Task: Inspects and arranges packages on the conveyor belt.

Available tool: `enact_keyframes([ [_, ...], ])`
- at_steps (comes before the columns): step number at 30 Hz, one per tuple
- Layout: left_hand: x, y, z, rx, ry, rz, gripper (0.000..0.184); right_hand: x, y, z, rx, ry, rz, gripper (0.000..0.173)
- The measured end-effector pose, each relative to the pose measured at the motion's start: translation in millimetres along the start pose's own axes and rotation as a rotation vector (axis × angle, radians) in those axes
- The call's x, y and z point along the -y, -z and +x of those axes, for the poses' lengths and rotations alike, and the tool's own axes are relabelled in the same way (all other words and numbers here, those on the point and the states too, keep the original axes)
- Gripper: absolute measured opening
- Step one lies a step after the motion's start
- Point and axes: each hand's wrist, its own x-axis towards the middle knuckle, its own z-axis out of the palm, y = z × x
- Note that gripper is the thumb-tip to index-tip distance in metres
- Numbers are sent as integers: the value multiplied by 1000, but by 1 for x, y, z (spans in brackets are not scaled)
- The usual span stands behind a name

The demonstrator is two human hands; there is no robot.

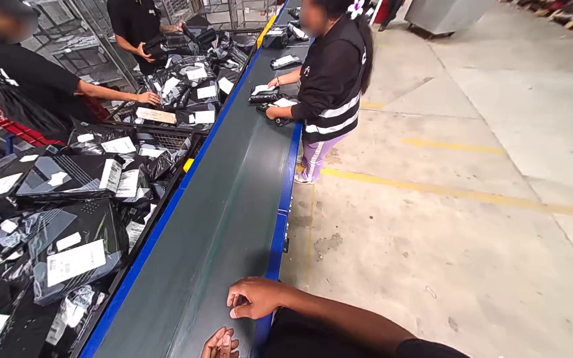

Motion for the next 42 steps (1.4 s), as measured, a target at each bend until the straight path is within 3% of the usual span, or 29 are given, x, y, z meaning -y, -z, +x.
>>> enact_keyframes([
  [42, -5, 1, -4, -81, 31, 26, 30, 0, -8, 20, 132, 51, -7, 31],
])
